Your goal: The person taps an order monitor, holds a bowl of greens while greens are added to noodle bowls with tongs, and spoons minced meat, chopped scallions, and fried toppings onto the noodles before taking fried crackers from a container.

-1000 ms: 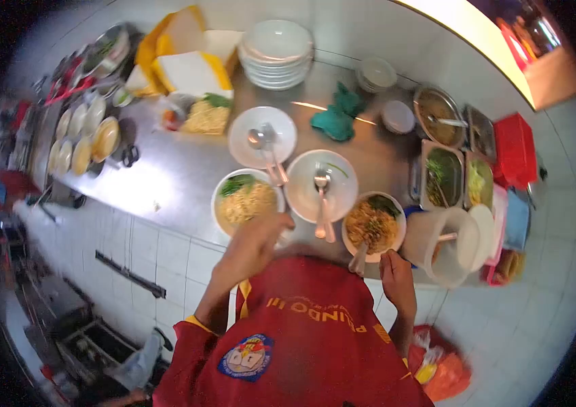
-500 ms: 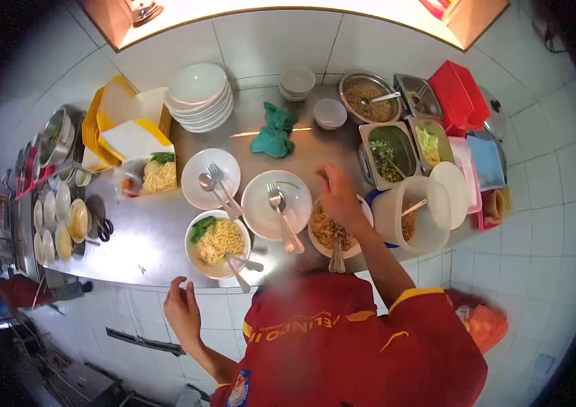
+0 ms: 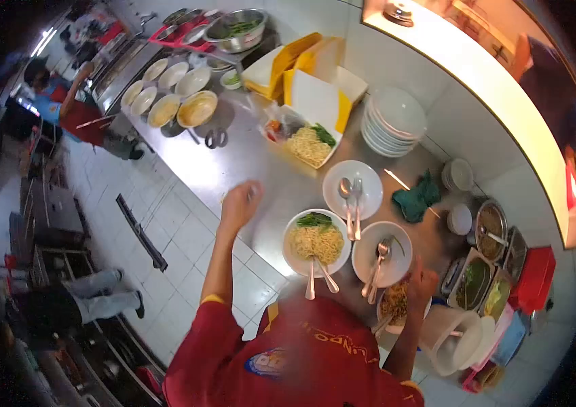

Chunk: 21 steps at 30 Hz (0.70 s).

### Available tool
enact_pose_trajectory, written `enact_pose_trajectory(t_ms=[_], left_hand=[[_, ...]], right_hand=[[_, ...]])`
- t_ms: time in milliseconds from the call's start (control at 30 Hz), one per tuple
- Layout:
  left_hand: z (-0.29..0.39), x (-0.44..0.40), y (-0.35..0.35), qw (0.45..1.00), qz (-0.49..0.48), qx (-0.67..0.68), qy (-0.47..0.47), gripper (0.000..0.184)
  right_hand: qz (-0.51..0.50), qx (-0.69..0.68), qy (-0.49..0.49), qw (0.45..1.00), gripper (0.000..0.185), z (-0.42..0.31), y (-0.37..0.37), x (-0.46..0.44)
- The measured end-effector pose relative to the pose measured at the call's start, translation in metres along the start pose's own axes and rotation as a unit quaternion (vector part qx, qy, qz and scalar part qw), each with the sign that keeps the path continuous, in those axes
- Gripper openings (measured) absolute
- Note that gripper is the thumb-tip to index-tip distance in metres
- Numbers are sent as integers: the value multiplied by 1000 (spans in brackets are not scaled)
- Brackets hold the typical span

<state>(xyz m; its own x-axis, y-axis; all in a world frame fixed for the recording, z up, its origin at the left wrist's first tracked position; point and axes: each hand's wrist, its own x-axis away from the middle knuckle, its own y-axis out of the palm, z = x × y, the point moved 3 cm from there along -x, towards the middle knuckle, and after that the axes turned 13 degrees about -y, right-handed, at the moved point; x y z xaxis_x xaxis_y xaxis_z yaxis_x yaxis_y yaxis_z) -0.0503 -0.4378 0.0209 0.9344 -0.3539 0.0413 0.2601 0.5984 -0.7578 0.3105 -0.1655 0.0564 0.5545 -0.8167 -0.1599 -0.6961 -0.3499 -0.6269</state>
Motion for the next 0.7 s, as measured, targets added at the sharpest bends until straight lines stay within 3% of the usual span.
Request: enact_pose_trajectory(t_ms=[133, 200, 300, 367, 433, 500, 533, 567, 633, 667, 700], left_hand=[[-55, -100, 0, 989, 146, -20, -25, 18], [-97, -151, 8, 965, 249, -35, 81, 18], [-48, -141, -5, 983, 180, -33, 15, 24], [-17, -114, 6, 999, 25, 8, 43, 31], [16, -58, 18, 980, -182, 78, -7, 30], [7, -12, 36, 931, -338, 128, -56, 31], [6, 10, 41, 910, -384, 134, -82, 31], [7, 33, 45, 888, -425, 138, -110, 32], [9, 69, 52, 866, -463, 161, -102, 33], [15, 80, 59, 863, -469, 159, -98, 33], [20, 90, 62, 874, -428, 203, -109, 32]], right_hand=[[-1, 50, -32, 998, 46, 17, -24, 28], [-4, 92, -82, 992, 36, 3, -37, 41], [66, 87, -7, 994, 30, -4, -44, 59], [89, 82, 62, 991, 32, 17, -50, 84], [121, 71, 125, 982, 34, 34, -62, 122], [-156, 195, 151, 956, 36, 40, -64, 161], [-282, 131, 385, 869, 33, 22, -64, 158], [-265, 129, 400, 868, 33, 22, -60, 163], [-110, -128, 452, 876, 42, 34, -40, 177], [-103, -128, 456, 875, 42, 55, -21, 189], [71, -283, 381, 878, 45, 84, 0, 195]])
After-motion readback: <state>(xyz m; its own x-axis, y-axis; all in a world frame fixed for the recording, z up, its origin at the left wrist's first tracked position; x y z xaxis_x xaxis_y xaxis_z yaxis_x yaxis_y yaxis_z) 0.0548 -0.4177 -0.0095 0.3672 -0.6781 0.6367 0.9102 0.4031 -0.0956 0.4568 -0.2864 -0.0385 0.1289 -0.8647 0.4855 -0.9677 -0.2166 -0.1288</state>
